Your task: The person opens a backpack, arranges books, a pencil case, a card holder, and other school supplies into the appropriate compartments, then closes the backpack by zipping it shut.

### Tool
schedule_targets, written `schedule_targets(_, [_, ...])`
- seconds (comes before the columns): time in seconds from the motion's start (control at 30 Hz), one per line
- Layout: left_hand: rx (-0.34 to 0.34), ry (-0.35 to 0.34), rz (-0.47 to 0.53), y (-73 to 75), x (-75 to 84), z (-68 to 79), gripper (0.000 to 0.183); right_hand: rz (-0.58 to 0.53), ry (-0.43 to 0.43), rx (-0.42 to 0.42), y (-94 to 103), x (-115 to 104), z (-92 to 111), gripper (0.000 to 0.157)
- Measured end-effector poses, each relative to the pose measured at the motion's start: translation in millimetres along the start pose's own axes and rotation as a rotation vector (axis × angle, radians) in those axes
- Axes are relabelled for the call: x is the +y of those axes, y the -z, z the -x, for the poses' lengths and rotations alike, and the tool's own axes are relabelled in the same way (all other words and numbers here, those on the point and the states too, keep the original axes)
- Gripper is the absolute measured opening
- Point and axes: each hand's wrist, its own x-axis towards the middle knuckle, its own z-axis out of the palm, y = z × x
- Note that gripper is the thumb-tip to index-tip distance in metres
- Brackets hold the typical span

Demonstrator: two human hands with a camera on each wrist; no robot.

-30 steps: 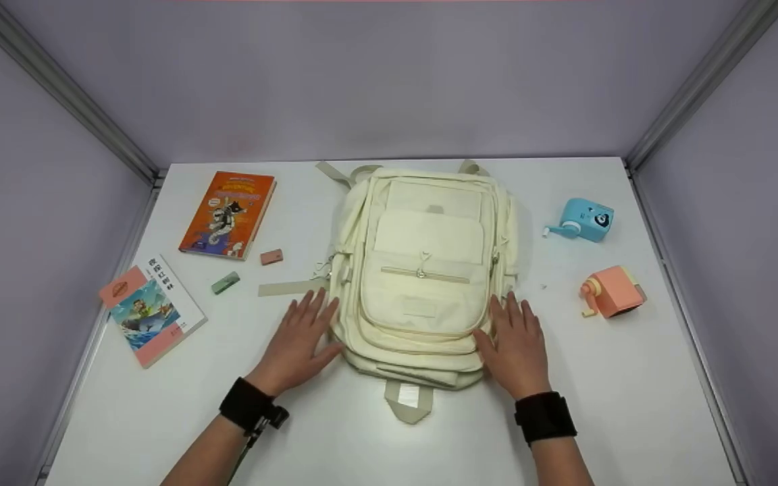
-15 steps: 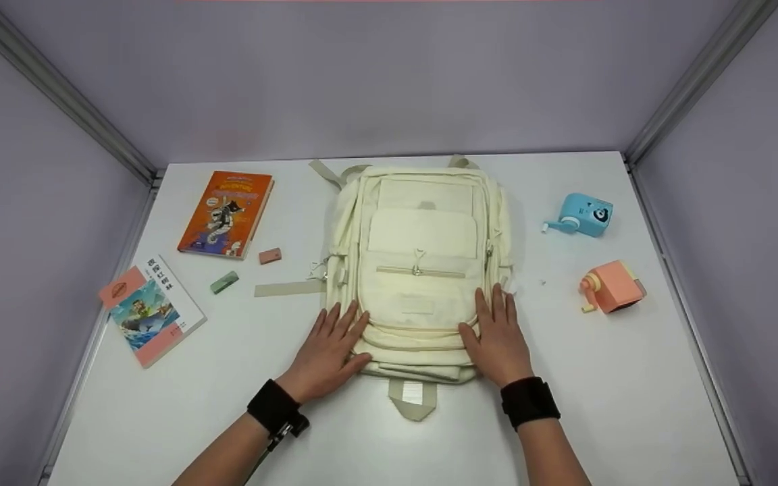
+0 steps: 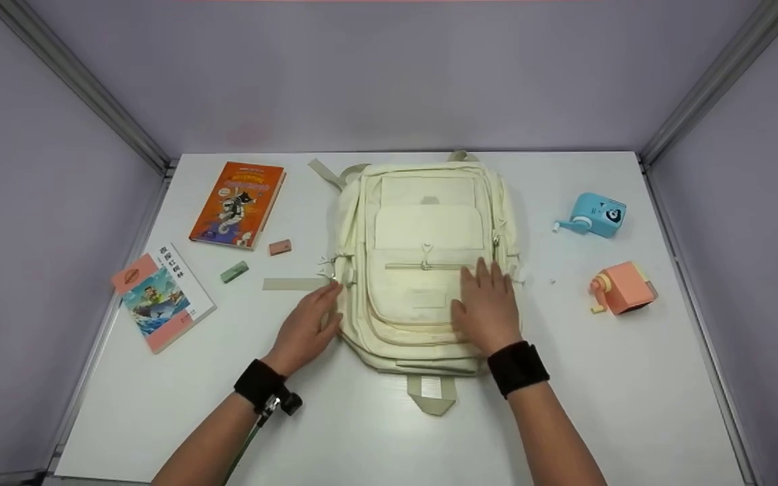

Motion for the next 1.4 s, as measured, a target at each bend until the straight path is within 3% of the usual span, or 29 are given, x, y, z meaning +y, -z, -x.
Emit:
schedule_targets(0.07, [0.034,0.069,-0.004,3.1,-7.6,-11.8,0.052,0.053,0.063,-0.002,-1.0,-22,-15,0.064])
schedule_targets(0.2, [0.030,0.165,-0.033,2.3,-18.9,-31.2,0.051,0.155,0.213,-0.056,-13.1,-73,-46,0.064])
schedule_targets(0.33, [0.071,0.186,-0.082,-5.2,-26.0,-43.0,0.050,0.237,0.373,-0.098,-30.9,-112,-72,0.061])
schedule_targets(0.43, [0.135,0.182,-0.122,-10.1,-28.0,-49.4,0.043,0.255,0.430,-0.107,-41.6,-127,-83,0.057])
schedule_targets(0.6, [0.185,0.203,-0.192,-13.1,-30.7,-55.1,0.033,0.263,0.420,-0.111,-55.2,-132,-90,0.055])
schedule_targets(0.83, [0.170,0.246,-0.232,-10.0,-33.8,-52.7,0.020,0.241,0.403,-0.112,-70.3,-131,-91,0.051])
schedule_targets(1.17, [0.200,0.200,-0.217,-1.7,-35.8,-49.1,0.011,0.266,0.380,-0.138,-75.1,-128,-89,0.054])
schedule_targets(1.4, [0.166,0.169,-0.199,1.1,-36.4,-42.0,0.010,0.259,0.373,-0.146,-79.4,-127,-90,0.054])
